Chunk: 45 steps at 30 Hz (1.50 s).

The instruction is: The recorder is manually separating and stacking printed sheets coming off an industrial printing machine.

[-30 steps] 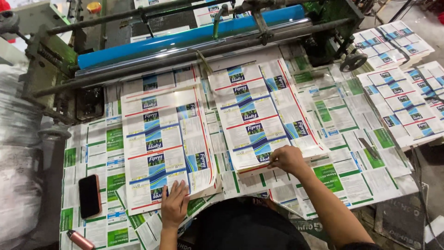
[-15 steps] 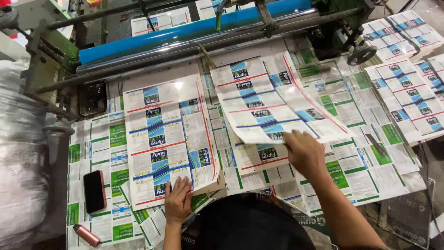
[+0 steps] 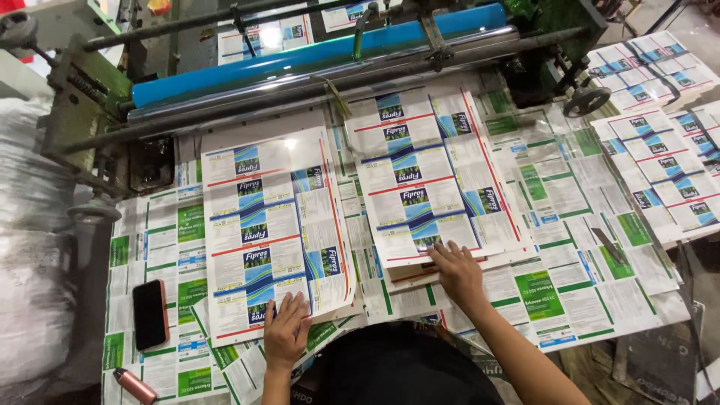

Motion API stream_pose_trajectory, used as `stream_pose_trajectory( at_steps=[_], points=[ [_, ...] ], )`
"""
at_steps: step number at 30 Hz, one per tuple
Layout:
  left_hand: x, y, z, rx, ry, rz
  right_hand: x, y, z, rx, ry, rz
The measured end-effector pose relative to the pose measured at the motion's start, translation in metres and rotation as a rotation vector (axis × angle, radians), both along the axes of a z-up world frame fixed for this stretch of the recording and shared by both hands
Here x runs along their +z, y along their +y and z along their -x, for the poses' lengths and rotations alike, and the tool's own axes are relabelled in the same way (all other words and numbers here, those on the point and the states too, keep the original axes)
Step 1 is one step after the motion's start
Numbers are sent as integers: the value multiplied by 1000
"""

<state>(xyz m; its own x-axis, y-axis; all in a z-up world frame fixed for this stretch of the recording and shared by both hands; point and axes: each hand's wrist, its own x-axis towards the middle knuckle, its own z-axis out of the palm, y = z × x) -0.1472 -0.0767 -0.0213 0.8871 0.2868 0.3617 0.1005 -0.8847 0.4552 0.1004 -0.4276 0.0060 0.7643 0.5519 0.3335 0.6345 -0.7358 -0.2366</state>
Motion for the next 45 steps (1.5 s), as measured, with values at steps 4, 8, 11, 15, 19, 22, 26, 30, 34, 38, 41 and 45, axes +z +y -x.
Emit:
stream_pose_trajectory(
  at_steps=[4, 8, 11, 15, 19, 22, 26, 30, 34, 38, 41, 45],
  points=[
    [2, 1, -1, -5, 6, -14, -5, 13, -27, 8, -1, 18],
    [3, 1, -2, 0, 23, 12, -9, 27, -51, -3, -33, -4],
    [1, 2, -1, 17, 43, 22, -19, 38, -70, -7, -55, -19],
    [-3, 3, -1, 18, 48, 27, -27, 50, -93, -8, -47, 14],
    [-3, 3, -2, 27, 72, 33, -24, 53, -98, 20, -61, 23],
    [1, 2, -5, 53, 73, 84, -22, 52, -94, -24, -139, -58],
    [-21, 22, -14, 133, 76, 3, -17, 51, -91, -64, -106, -92],
    [85, 23, -41, 281, 324, -152, -19, 50, -92, -80, -86, -115],
    [160, 6, -44, 259, 220, -210, -18, 49, -88, -68, -85, -131],
    [148, -8, -28, 130, -179, -407, -18, 48, -89, -91, -94, -144],
    [61, 0, -16, 70, -180, -393, -17, 49, -90, -97, -94, -154],
    [27, 4, -13, -23, -133, -260, -17, 49, -89, -96, -120, -138]
  ],
)
